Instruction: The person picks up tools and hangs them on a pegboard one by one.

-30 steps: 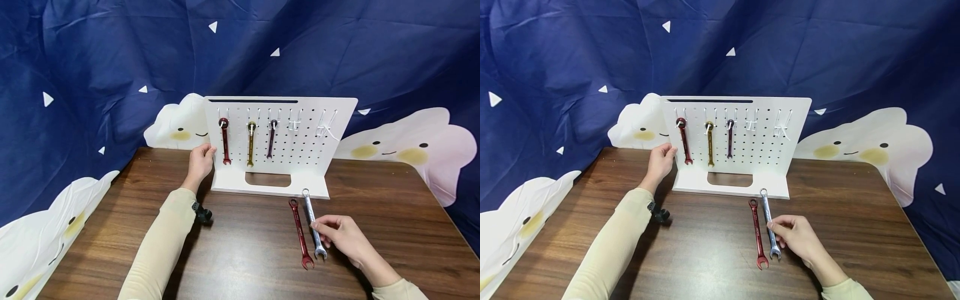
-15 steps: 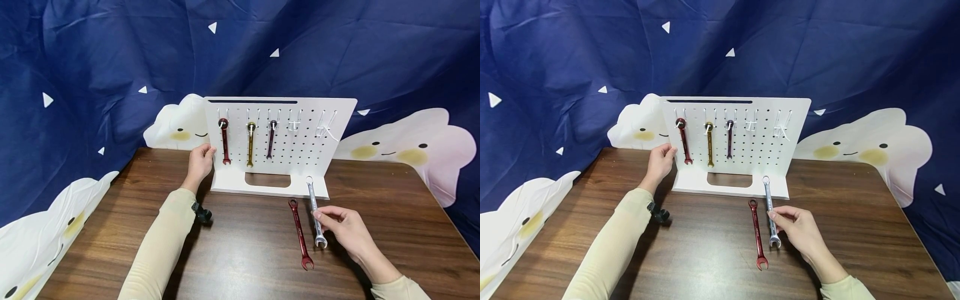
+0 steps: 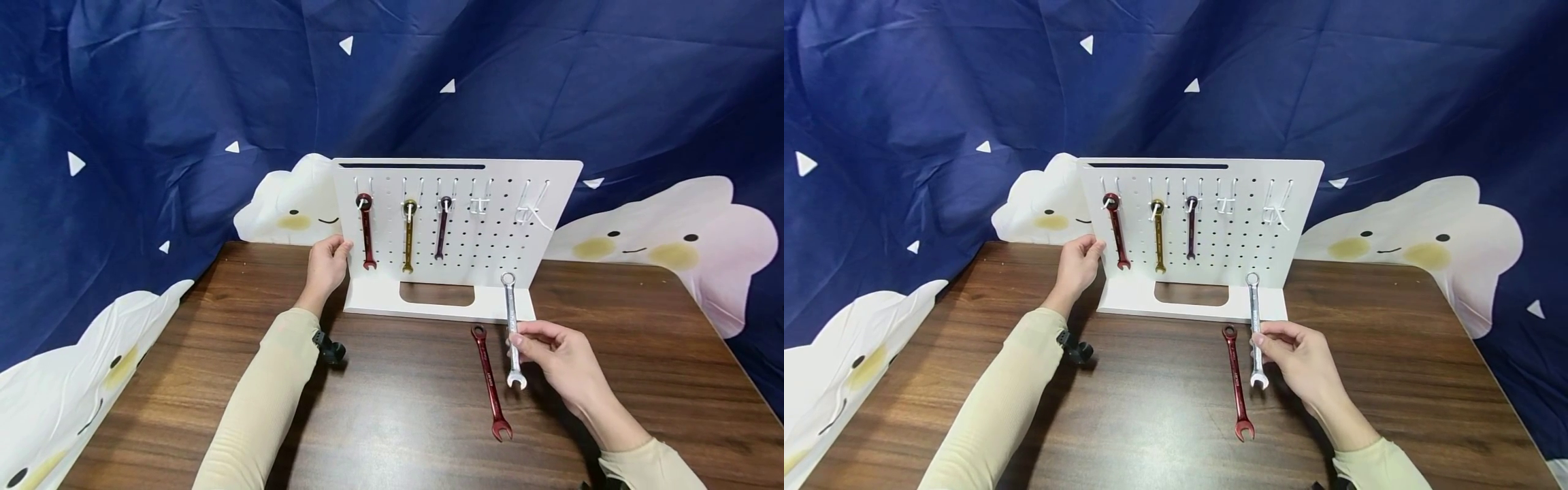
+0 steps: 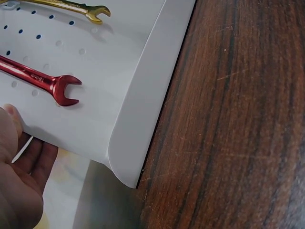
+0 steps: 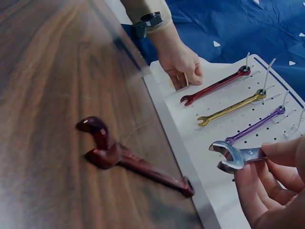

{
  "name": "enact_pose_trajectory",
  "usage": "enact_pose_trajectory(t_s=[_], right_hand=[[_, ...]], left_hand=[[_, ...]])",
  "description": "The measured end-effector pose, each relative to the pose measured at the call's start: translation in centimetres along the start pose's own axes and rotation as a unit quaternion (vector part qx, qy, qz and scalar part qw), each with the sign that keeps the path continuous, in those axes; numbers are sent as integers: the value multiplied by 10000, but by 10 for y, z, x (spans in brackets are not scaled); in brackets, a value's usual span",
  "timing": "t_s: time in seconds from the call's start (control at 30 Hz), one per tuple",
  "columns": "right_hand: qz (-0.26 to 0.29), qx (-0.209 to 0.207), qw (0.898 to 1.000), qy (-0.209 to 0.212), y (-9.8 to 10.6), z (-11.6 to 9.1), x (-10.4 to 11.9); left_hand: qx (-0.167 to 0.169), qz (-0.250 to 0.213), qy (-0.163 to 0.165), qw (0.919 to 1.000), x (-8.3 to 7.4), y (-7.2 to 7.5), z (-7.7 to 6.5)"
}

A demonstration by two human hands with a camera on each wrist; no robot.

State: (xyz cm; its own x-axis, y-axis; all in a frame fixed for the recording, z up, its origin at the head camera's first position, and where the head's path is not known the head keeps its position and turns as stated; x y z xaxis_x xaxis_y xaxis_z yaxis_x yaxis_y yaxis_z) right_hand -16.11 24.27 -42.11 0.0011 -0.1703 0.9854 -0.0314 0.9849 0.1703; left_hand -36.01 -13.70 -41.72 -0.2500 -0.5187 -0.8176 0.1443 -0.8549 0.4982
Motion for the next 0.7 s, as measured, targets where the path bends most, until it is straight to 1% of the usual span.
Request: enact_pose_trajectory(t_s=[0.23, 0.5, 0.7], right_hand=[[34, -74, 9997, 239, -3, 7, 11], [-81, -217, 9992, 328, -4, 15, 26], [122, -217, 9984, 516, -7, 21, 36]], left_hand=[[9, -26, 8, 10000, 0, 0, -1], [-1, -22, -16, 10000, 0, 0, 0], [-11, -42, -59, 10000, -2, 0, -1]])
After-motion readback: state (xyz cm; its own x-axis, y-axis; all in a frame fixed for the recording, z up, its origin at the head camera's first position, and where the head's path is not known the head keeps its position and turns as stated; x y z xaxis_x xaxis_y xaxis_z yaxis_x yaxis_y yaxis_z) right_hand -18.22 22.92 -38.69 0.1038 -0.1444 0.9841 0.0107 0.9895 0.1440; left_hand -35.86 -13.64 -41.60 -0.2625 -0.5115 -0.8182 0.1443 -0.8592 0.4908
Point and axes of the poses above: each hand's wrist, its own z-axis towards the middle knuckle, its own y-axis out of the back of the hand, x = y × z, the point moved 4 cm from there along z, towards the middle knuckle, and after that the axes turned 6 degrees about x, right-handed, at the moved point
